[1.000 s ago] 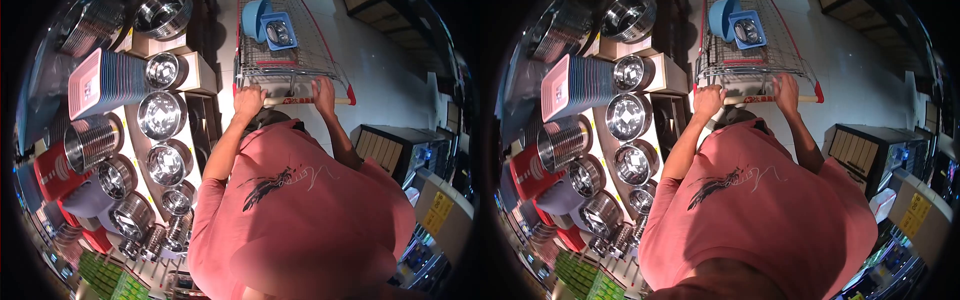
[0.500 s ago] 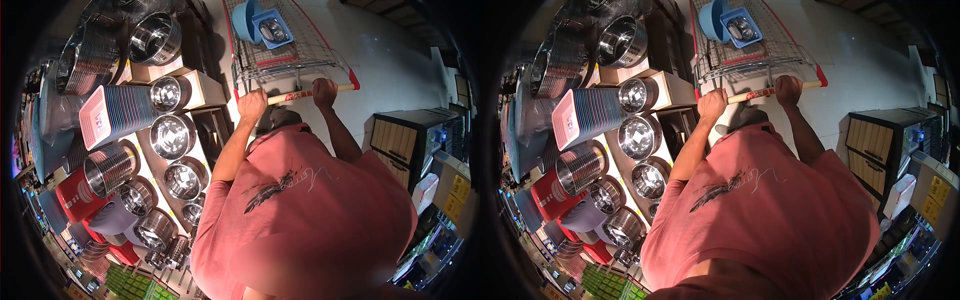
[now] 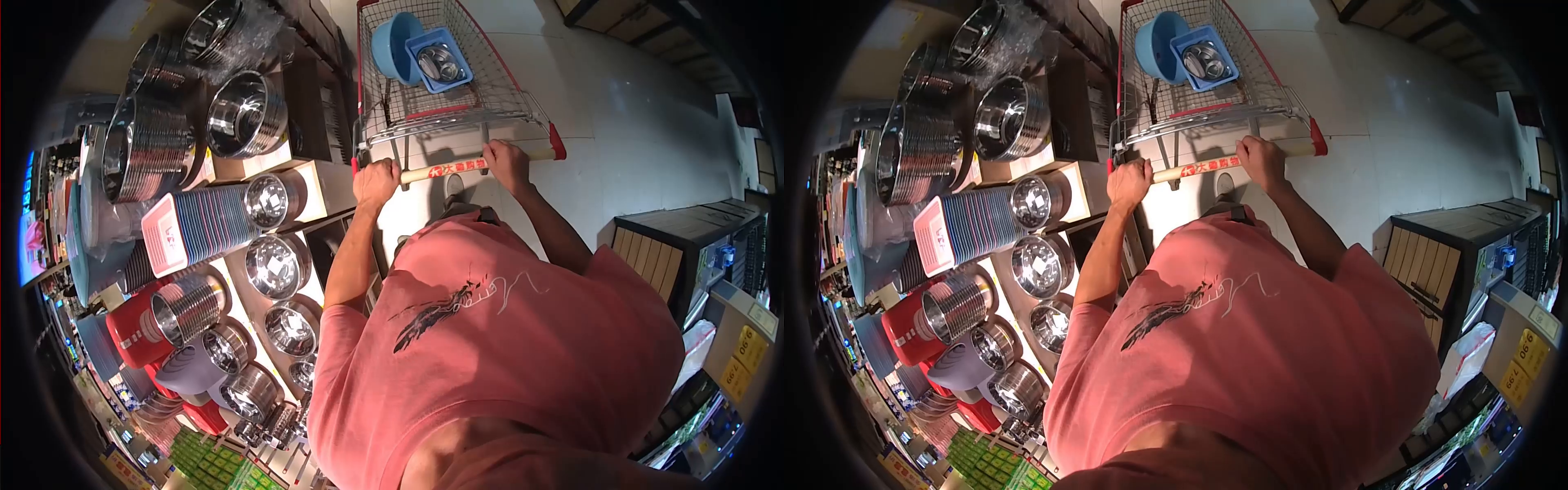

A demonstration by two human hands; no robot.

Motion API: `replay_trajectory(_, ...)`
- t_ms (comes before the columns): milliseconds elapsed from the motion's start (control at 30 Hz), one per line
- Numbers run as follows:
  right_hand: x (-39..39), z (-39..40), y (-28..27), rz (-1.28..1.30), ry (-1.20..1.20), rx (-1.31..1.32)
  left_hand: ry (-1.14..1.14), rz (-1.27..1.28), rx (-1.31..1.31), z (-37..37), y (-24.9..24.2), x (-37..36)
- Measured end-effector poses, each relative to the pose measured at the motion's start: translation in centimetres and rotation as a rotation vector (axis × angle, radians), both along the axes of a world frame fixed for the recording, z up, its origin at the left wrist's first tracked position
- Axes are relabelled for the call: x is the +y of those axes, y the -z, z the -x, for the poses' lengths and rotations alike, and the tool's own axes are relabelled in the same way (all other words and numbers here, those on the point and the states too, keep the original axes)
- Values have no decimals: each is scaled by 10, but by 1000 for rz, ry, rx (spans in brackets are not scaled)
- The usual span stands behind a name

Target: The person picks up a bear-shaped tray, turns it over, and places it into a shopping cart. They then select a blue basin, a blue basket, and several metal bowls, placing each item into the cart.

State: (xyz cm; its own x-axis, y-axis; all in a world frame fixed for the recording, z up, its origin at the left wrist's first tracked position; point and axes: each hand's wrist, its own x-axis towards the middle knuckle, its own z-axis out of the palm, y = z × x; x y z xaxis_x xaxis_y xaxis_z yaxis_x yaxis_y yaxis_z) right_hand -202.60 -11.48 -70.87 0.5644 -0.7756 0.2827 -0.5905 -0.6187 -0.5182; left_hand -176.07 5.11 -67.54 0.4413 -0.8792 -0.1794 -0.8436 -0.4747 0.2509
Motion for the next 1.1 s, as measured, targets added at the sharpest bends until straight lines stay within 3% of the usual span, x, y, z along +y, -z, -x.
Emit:
replay_trajectory(100,-18,0,-18,-243,-23,-9,20,-15,-18,0,2,4)
replay_trajectory(267,-111,-48,-39,-968,163,-411,61,-38,-24,3,1,0)
replay_trajectory(367,-180,-99,-12,-1091,117,-410,66,-59,-13,0,1,-9)
replay_trajectory(433,-221,-135,26,-944,2,-63,39,-87,-7,1,1,-9)
replay_trajectory(467,-238,-152,53,-962,-7,-51,25,-104,0,1,0,-9)
replay_trajectory(533,-261,-186,104,-725,-193,269,42,-139,-3,0,3,-9)
replay_trajectory(633,-279,-224,176,-684,-212,515,59,-142,-13,-1,9,-3)
replay_trajectory(733,-275,-255,266,-549,-63,512,105,-66,-40,-3,10,-4)
replay_trajectory(767,-278,-262,277,-553,-76,512,90,21,-16,-3,9,-10)
replay_trajectory(967,-270,-284,365,-347,-142,472,54,-33,69,-10,10,-15)
replay_trajectory(1100,-277,-292,386,-245,-110,511,63,-81,74,-14,9,-20)
